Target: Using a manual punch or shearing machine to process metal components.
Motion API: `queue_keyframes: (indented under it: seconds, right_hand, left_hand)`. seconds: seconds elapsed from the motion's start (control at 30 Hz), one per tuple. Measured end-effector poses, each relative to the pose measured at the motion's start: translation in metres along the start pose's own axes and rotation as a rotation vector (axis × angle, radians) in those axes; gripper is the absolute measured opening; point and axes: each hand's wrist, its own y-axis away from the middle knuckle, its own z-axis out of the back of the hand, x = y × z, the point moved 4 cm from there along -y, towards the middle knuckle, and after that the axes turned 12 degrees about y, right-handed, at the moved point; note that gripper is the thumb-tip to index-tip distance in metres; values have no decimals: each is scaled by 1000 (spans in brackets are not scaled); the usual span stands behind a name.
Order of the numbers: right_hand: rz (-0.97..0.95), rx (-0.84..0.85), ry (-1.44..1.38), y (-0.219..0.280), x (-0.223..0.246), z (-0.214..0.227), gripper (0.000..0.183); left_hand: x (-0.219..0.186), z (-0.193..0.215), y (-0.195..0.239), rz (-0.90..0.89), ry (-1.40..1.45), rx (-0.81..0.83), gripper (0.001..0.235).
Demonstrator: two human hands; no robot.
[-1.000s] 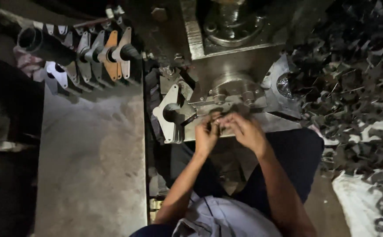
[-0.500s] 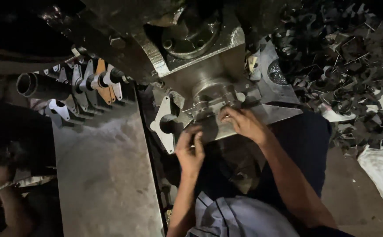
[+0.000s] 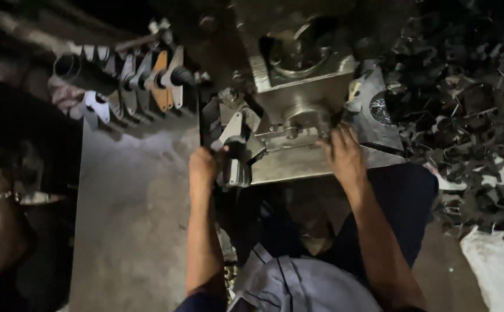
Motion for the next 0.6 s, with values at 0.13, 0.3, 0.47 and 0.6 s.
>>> queue_keyframes:
  seconds: [0.13, 0.3, 0.47, 0.6]
  right_hand:
    - [133, 142, 287, -7, -14, -22, 29]
    - [-278, 790, 8, -9, -37, 12, 23]
    - [-956, 80, -1355, 17, -92, 44, 47]
    - [-1096, 459, -1005, 23, 7, 13, 72]
  left_hand:
    - [34, -29, -22, -90, -39, -138, 26]
    - [-39, 21, 43, -326, 58, -307, 26]
    - [-56, -46, 89, -114, 919, 255, 27]
    - [-64, -139, 72, -7, 1216, 353, 27]
